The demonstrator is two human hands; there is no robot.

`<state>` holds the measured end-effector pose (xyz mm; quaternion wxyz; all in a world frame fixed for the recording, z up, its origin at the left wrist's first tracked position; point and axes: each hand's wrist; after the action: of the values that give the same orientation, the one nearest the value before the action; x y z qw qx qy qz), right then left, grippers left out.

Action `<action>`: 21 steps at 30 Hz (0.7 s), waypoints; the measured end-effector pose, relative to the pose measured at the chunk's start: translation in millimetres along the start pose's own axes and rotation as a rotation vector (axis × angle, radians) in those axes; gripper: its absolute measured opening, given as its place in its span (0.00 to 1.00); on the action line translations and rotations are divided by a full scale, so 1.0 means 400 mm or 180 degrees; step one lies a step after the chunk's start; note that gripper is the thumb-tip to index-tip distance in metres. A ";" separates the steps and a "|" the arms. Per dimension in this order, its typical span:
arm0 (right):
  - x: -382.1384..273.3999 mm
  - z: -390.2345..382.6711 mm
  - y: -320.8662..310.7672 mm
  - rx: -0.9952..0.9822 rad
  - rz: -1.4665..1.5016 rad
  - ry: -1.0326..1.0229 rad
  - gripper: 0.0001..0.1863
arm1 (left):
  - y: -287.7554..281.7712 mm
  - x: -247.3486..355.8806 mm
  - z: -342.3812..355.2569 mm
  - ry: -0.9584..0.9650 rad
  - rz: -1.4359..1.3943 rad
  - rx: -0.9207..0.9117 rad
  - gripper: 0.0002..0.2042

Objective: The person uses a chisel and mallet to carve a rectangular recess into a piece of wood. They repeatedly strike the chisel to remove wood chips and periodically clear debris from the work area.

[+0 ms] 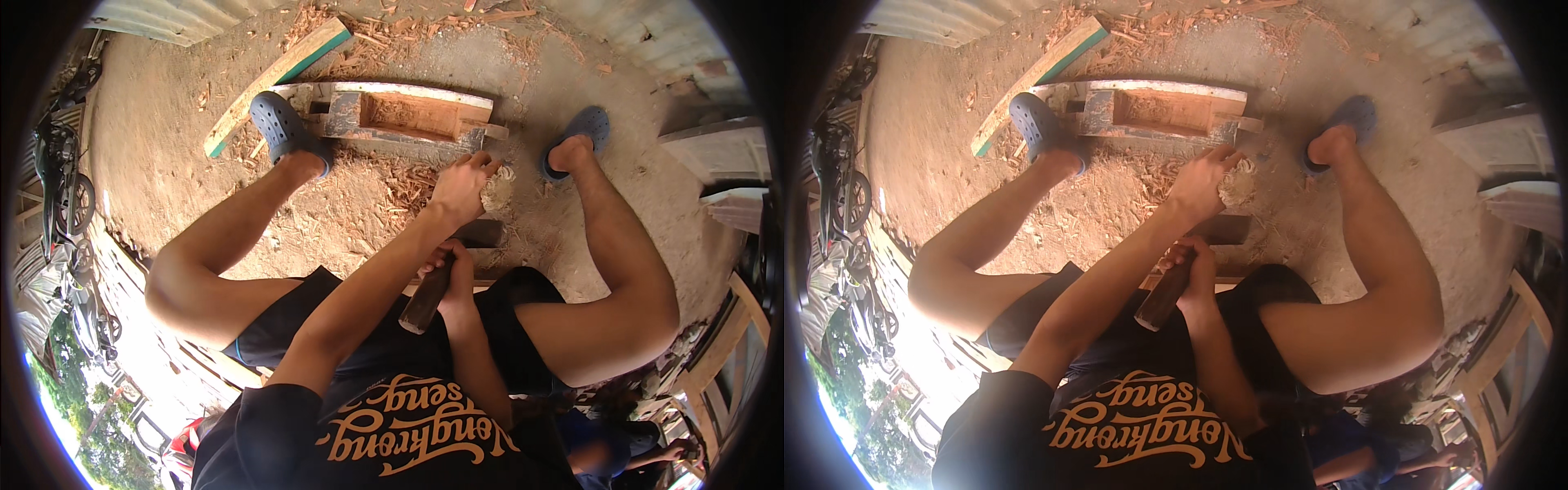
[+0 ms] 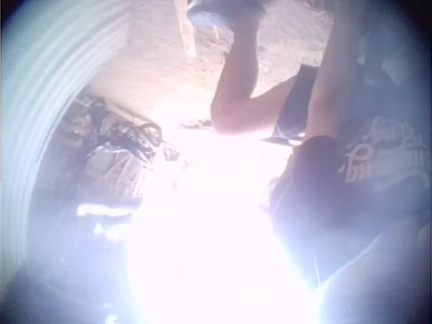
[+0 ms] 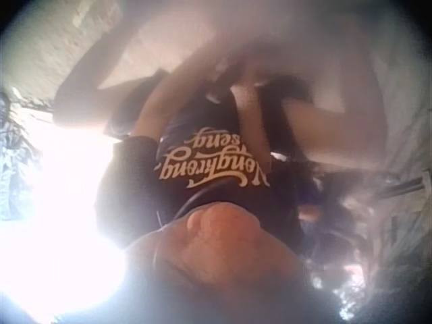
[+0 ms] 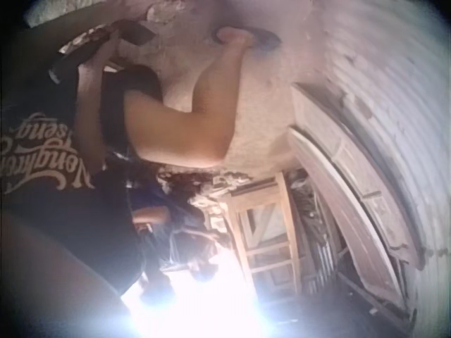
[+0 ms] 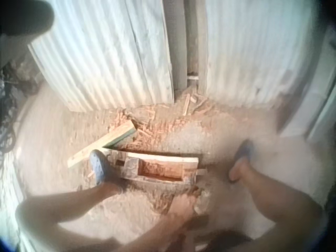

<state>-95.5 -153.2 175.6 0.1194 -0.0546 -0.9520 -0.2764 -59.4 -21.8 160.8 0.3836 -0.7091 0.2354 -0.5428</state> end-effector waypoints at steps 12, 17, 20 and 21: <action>0.006 0.000 0.006 -0.0080 -0.0206 -0.0101 0.09 | 0.062 -0.220 0.075 -0.1371 -0.0424 -0.0981 0.51; -0.005 -0.001 0.000 -0.0023 -0.0127 -0.0046 0.08 | 0.108 -0.296 0.088 -0.1175 -0.0145 -0.1268 0.53; 0.000 0.008 -0.011 -0.0029 -0.0073 0.0004 0.08 | 0.108 -0.316 0.086 -0.1165 -0.0124 -0.1349 0.52; -0.004 0.008 -0.015 -0.0061 -0.0079 -0.0029 0.08 | 0.102 -0.305 0.089 -0.1255 -0.0067 -0.1359 0.52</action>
<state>-95.4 -156.5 169.6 0.1111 -0.0452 -0.9505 -0.2867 -58.8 55.7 52.1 0.2584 -0.8680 0.2578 -0.3366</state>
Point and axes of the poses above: each hand's wrist, its own z-axis towards the middle knuckle, its own y-axis out of the palm, x = y × z, and after that the axes turned 12 degrees about y, right-handed
